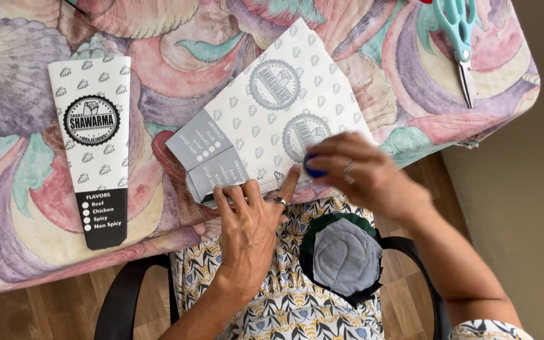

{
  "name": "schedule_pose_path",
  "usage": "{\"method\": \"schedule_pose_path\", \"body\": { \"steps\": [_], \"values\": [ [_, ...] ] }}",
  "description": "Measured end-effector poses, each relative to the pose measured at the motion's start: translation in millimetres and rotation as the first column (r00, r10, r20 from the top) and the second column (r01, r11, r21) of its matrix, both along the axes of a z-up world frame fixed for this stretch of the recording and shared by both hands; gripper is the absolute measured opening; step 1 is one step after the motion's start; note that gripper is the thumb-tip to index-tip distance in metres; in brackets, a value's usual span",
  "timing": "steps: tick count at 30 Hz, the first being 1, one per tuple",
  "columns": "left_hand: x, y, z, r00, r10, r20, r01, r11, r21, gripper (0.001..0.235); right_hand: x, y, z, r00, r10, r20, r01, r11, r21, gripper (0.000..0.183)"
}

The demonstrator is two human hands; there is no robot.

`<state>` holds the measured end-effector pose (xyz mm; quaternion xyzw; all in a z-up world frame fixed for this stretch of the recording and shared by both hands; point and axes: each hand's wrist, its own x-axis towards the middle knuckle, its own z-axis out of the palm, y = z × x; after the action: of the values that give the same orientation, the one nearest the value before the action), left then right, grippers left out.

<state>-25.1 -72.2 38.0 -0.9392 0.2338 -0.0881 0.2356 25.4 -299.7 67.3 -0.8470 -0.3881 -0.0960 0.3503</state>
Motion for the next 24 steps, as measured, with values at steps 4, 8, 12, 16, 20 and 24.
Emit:
{"method": "schedule_pose_path", "body": {
  "steps": [4,8,12,16,20,24],
  "values": [
    [-3.5,2.6,-0.4,1.000,-0.014,0.009,0.014,1.000,-0.024,0.090,-7.7,-21.9,-20.0,0.999,-0.037,0.000,0.037,0.998,0.041,0.025],
    [4.3,0.9,-0.7,1.000,-0.006,-0.006,0.005,1.000,-0.016,0.108,-6.0,-65.1,-10.5,0.974,-0.225,0.017,0.225,0.974,-0.003,0.026],
    [0.3,1.4,-3.8,1.000,-0.003,0.002,0.003,1.000,-0.015,0.101,-13.9,-29.8,-20.5,0.981,-0.182,-0.070,0.188,0.979,0.083,0.029],
    [0.5,2.8,-13.7,0.999,0.007,-0.049,-0.007,1.000,-0.009,0.101,-8.1,-4.2,-20.6,0.997,-0.070,0.039,0.066,0.994,0.091,0.022],
    [2.5,0.9,-11.5,1.000,0.005,-0.026,-0.005,1.000,-0.009,0.098,-14.9,-58.2,-24.6,0.958,-0.286,0.010,0.284,0.955,0.083,0.026],
    [-0.3,-1.6,-3.4,1.000,0.019,-0.019,-0.019,1.000,0.012,0.105,-17.6,-35.8,-30.0,0.952,-0.307,-0.014,0.306,0.947,0.095,0.028]
  ]
}}
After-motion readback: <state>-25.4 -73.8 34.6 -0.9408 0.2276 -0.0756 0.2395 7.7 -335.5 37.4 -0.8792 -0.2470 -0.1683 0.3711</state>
